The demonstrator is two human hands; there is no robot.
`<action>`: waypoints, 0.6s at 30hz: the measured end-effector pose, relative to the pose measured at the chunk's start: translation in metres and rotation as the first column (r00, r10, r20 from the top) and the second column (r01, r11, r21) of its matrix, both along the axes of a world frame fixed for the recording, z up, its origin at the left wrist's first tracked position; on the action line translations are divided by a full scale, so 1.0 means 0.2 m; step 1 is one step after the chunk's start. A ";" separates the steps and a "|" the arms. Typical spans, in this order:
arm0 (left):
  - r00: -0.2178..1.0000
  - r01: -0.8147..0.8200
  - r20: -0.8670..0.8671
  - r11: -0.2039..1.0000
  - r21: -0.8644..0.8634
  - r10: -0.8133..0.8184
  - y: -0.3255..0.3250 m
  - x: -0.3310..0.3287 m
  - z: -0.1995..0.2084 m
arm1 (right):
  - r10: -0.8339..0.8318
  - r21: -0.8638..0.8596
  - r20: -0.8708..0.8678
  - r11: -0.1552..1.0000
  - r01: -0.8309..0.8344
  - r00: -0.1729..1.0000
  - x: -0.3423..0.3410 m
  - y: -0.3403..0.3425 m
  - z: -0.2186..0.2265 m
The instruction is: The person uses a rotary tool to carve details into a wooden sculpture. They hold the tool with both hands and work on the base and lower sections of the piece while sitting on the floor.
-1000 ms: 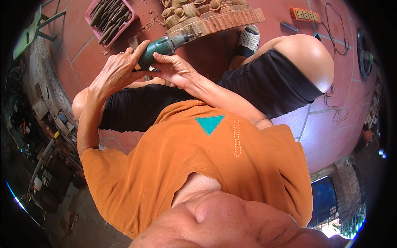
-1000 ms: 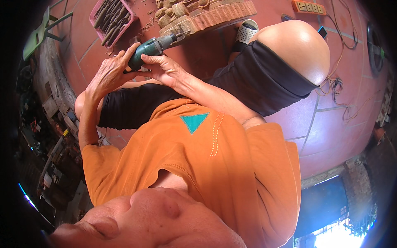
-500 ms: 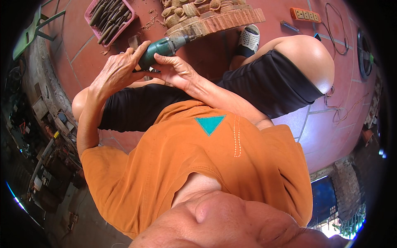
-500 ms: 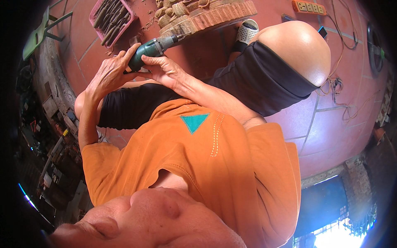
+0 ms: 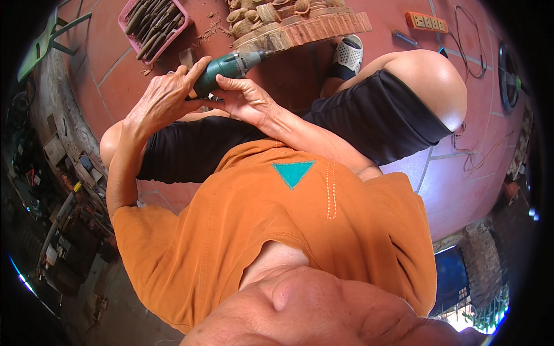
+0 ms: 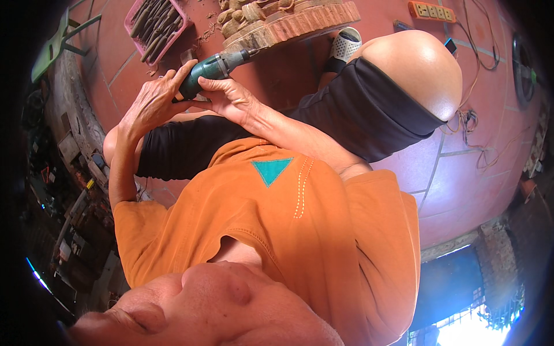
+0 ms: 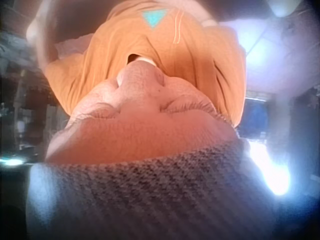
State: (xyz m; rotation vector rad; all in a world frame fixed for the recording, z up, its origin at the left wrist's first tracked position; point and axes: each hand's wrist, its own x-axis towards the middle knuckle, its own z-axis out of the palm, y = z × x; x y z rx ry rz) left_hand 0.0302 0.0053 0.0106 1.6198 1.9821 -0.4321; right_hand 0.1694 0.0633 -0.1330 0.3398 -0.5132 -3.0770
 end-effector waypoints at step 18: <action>1.000 0.009 -0.027 0.999 0.035 -0.008 -0.01 0.02 0.01 | -0.010 0.035 0.001 0.999 0.010 1.000 -0.01 0.00 -0.02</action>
